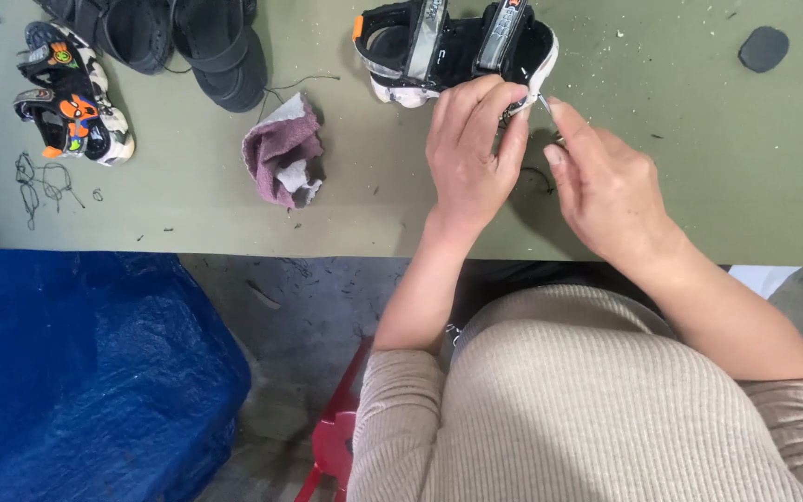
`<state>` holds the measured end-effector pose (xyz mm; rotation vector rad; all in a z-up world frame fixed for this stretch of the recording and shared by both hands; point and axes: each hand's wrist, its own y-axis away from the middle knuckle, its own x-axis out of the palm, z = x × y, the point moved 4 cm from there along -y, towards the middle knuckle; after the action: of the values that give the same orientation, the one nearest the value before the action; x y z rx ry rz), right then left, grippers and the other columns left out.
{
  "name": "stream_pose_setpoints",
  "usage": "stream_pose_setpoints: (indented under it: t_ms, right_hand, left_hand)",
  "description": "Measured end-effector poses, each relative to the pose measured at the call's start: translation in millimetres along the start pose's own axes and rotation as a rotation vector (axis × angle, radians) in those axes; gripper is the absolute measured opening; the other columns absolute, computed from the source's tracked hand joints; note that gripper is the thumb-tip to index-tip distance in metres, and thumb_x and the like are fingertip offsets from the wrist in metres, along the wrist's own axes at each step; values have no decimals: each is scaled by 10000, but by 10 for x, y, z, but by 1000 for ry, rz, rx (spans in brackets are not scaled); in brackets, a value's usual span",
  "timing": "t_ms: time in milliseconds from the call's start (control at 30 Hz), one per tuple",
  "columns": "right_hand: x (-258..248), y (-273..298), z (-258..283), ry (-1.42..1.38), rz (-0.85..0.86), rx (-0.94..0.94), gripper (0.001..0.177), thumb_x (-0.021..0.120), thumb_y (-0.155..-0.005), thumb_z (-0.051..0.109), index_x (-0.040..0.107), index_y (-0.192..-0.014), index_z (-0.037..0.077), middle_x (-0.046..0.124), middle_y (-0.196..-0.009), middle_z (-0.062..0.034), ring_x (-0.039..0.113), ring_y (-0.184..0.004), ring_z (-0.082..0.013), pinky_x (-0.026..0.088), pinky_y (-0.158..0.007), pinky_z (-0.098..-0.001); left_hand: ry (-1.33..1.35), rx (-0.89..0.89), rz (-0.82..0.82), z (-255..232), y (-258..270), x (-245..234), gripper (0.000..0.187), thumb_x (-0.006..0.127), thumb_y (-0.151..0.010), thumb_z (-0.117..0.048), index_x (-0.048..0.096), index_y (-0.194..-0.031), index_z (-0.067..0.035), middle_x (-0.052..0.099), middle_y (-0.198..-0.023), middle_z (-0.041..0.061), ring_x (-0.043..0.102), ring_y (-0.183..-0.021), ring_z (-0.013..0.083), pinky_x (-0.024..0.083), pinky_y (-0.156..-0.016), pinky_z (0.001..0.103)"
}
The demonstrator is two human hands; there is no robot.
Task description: Hand-sewing a black sandal using a sewing awl and thread at a repair bench.
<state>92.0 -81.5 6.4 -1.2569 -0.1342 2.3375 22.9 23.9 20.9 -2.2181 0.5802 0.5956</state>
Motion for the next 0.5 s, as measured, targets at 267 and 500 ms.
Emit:
stream_pose_setpoints:
  t_ms: [267,500]
  right_hand:
    - [56,-99,-104,-1420,361,620,309,391,-858,215,414,-1149,115,232,-521,-7,169,-350,-45,159,-290,-153]
    - [78,6,-87,-283,31,96,303,462,-903,57,446,-1191,-35,525,-732,-97,450,-565,-196,410,-558,-309]
  left_hand:
    - [25,-26,28,-15,-17,-61,112,515,-791,-49,505,-885,-108,520,-878,17,508,-769,185,413,-715,286]
    - [31,3,11,-33,-36,-84,69,503,-811,-66,502,-872,-99,516,-855,20,508,-745,185,415,-700,282]
